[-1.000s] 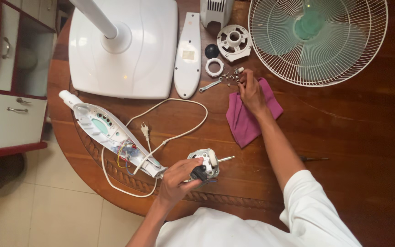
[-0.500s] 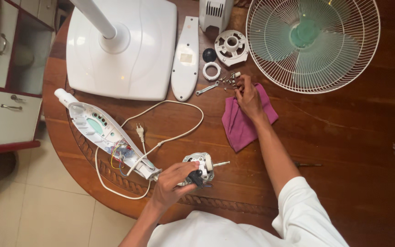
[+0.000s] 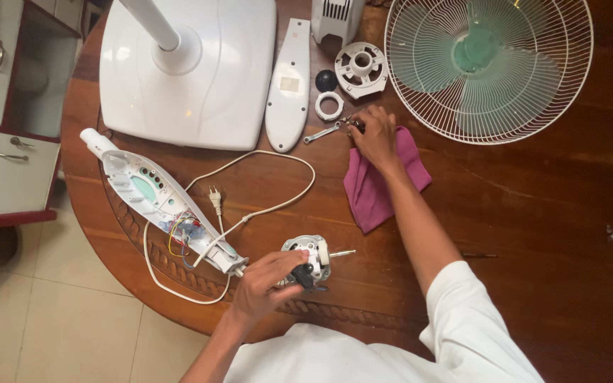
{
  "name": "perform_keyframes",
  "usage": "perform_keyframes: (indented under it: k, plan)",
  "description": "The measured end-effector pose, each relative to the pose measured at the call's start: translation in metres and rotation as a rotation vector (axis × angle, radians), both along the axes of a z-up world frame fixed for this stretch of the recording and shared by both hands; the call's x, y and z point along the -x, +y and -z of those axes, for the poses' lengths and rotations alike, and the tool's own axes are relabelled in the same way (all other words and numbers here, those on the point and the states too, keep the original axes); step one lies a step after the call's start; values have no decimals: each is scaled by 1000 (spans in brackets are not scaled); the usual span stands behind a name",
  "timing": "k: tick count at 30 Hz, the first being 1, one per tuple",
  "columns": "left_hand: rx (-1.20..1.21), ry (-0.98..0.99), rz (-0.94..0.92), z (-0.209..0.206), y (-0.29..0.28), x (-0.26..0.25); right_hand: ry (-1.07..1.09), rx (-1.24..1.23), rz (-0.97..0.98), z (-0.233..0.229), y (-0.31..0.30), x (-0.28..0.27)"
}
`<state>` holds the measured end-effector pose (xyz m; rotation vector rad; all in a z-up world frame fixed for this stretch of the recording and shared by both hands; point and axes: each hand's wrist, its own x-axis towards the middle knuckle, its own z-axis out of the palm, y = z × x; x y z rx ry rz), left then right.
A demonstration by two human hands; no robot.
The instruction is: The person uses a screwdriver to tighten screws on a small white electrical component, likely a fan motor. They then connect the component to a power cord and plug, and finally attach a black plastic part to the motor assembly.
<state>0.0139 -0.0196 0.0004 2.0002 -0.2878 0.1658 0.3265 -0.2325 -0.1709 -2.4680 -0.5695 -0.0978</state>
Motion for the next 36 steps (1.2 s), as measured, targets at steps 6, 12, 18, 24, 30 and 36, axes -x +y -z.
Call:
perform_keyframes:
  k: [6,12,18,24,30,36]
  plan:
    - [-8,-7,31,3,-2,-1,-38,15,-28,19,5,-7]
    - [-2,-4,15,-1,-1,2,343,-621,38,5,-4,-1]
    - [21,-22,7,-1,-1,-1,964,-1549,31,-61,-51,60]
    - [-11,-53,34,-2,-2,-5,951,-1647,-95,-121,-91,137]
    - [1,-41,48,-5,-3,0,950,-1750,-94,-156,-100,185]
    - [27,-13,39,-1,3,7,933,-1693,-128,-169,-101,212]
